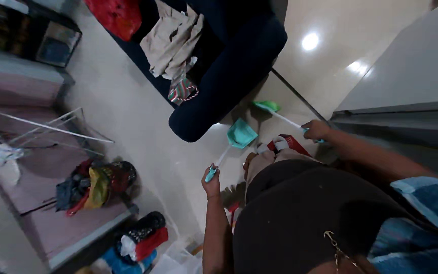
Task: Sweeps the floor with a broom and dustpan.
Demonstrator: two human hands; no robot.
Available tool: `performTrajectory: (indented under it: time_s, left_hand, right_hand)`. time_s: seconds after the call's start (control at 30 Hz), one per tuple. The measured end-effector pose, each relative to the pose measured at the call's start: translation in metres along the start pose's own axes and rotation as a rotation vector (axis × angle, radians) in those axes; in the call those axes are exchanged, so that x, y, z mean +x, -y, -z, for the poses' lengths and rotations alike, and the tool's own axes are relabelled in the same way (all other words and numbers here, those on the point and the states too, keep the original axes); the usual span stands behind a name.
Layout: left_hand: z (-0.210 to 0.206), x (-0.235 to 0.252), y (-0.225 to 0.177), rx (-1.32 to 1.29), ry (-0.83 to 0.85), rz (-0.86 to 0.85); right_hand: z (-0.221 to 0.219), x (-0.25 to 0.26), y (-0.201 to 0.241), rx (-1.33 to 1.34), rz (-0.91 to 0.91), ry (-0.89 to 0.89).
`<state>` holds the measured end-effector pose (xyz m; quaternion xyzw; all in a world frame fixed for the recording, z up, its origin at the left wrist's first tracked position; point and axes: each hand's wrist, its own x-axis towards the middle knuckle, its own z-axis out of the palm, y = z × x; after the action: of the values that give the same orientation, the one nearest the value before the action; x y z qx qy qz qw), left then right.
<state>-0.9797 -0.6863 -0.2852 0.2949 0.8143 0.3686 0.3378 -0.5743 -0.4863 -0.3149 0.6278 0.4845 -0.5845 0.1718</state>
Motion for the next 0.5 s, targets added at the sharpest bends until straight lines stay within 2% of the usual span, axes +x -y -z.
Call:
performTrajectory:
  time_s: [0.07,0.13,0.23,0.37,0.5]
  left_hand:
    - [0.005,-0.011,0.003,-0.045,-0.033,-0.009]
    - [0.010,-0.022,0.010,-0.086,-0.067,-0.012]
    - [0.015,-0.034,0.016,-0.108,-0.112,0.018]
    - [0.019,-0.038,0.016,-0.084,-0.128,0.060]
    - [0.025,-0.024,0.024,-0.037,-0.091,0.087]
  right_hand:
    - [0.027,-0.004,-0.003,-0.012,0.036,-0.022]
    - [0.054,-0.012,-0.001,-0.140,0.084,-0.072]
    - [0.063,-0.004,0.012,-0.353,0.133,-0.147]
    - [0.020,0.044,0.029,-0.362,0.063,-0.127]
    - [-0.041,0.037,0.040,-0.544,0.042,0.047]
